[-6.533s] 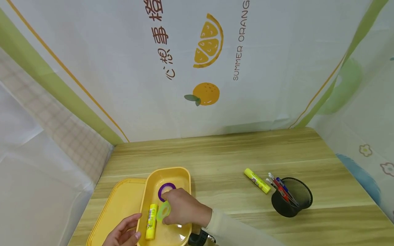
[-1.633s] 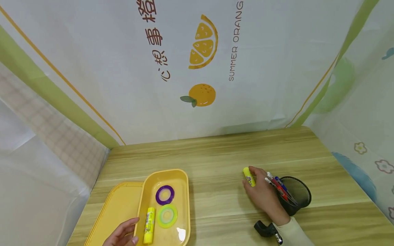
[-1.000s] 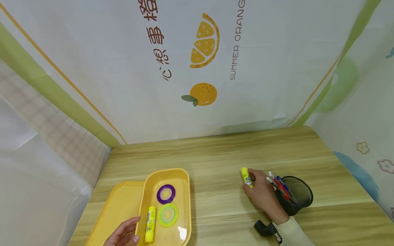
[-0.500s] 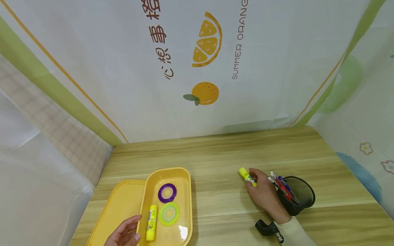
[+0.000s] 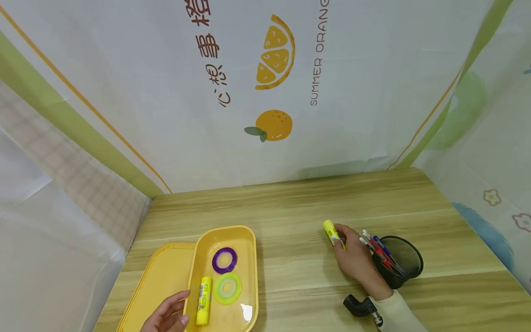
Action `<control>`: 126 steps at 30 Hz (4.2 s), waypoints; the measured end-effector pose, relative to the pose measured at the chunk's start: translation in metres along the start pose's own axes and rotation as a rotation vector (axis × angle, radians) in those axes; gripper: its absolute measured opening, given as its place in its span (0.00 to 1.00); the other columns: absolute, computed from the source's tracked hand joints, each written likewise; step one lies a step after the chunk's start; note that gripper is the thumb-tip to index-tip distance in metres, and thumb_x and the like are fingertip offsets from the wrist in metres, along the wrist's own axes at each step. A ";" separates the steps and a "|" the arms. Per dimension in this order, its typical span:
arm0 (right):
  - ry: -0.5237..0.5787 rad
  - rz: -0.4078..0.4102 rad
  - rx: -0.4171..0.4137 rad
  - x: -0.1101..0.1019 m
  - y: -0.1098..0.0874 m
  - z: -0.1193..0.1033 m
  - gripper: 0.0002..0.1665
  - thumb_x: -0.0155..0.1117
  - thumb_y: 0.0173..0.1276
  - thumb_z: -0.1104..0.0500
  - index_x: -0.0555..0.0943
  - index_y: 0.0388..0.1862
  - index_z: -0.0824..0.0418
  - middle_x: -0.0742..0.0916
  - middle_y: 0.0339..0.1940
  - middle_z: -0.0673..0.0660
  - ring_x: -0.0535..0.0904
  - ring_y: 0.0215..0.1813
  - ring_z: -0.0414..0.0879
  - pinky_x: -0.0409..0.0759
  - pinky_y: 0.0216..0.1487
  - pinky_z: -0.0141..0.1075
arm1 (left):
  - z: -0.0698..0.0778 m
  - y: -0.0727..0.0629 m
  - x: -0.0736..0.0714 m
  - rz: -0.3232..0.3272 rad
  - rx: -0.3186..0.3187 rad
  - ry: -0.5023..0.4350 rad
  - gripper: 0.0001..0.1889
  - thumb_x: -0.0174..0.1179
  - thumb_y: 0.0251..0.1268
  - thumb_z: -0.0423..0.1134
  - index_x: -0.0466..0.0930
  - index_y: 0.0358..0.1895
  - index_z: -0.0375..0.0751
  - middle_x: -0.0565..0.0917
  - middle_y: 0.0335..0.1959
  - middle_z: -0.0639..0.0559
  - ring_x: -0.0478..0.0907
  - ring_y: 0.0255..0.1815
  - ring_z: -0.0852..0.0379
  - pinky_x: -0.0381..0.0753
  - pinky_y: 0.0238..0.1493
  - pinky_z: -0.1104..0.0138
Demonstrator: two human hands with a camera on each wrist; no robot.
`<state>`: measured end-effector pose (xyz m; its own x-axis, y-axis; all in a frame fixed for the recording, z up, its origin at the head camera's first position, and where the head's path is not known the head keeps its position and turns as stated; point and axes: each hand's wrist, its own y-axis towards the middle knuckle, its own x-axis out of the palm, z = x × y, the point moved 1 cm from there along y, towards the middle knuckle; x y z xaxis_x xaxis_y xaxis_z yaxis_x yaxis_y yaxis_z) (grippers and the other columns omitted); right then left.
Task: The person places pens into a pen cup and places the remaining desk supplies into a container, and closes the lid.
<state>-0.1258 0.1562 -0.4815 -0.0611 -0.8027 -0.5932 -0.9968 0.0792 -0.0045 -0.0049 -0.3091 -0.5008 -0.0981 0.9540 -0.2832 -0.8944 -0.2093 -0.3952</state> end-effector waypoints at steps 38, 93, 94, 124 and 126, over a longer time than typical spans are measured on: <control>0.260 -0.068 -0.049 0.018 0.005 -0.034 0.39 0.69 0.71 0.66 0.69 0.79 0.57 0.84 0.55 0.63 0.84 0.55 0.54 0.84 0.45 0.33 | -0.001 -0.001 -0.005 -0.067 0.005 -0.001 0.29 0.69 0.70 0.41 0.75 0.72 0.40 0.84 0.58 0.39 0.84 0.53 0.49 0.89 0.45 0.59; 0.450 -0.345 -0.240 0.088 -0.023 -0.126 0.36 0.74 0.65 0.63 0.75 0.72 0.59 0.82 0.51 0.59 0.83 0.46 0.47 0.88 0.43 0.32 | 0.003 -0.003 -0.012 -0.268 0.090 -0.083 0.21 0.61 0.78 0.40 0.76 0.58 0.81 0.82 0.59 0.46 0.86 0.52 0.56 0.91 0.47 0.55; 0.439 -0.350 -0.249 0.090 -0.024 -0.127 0.36 0.74 0.65 0.62 0.75 0.72 0.60 0.82 0.51 0.59 0.83 0.46 0.46 0.88 0.42 0.31 | 0.003 -0.003 -0.012 -0.270 0.092 -0.084 0.21 0.61 0.78 0.40 0.76 0.58 0.81 0.82 0.59 0.46 0.86 0.52 0.56 0.91 0.47 0.55; 0.171 -0.655 -0.263 0.133 -0.037 -0.159 0.35 0.79 0.63 0.61 0.76 0.67 0.65 0.79 0.47 0.51 0.79 0.40 0.35 0.83 0.36 0.25 | 0.001 -0.002 -0.010 -0.232 0.083 -0.079 0.23 0.65 0.74 0.43 0.75 0.70 0.60 0.82 0.58 0.47 0.86 0.52 0.55 0.91 0.48 0.54; 0.126 -0.663 -0.282 0.136 -0.037 -0.162 0.35 0.80 0.63 0.61 0.76 0.66 0.64 0.79 0.46 0.50 0.77 0.39 0.34 0.81 0.36 0.25 | 0.001 -0.002 -0.009 -0.219 0.079 -0.064 0.25 0.66 0.74 0.44 0.75 0.71 0.56 0.82 0.59 0.45 0.86 0.52 0.55 0.91 0.47 0.54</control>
<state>-0.1058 -0.0511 -0.4317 0.5711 -0.6924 -0.4408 -0.8007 -0.5883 -0.1133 -0.0027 -0.3175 -0.4966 0.0773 0.9869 -0.1415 -0.9283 0.0195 -0.3713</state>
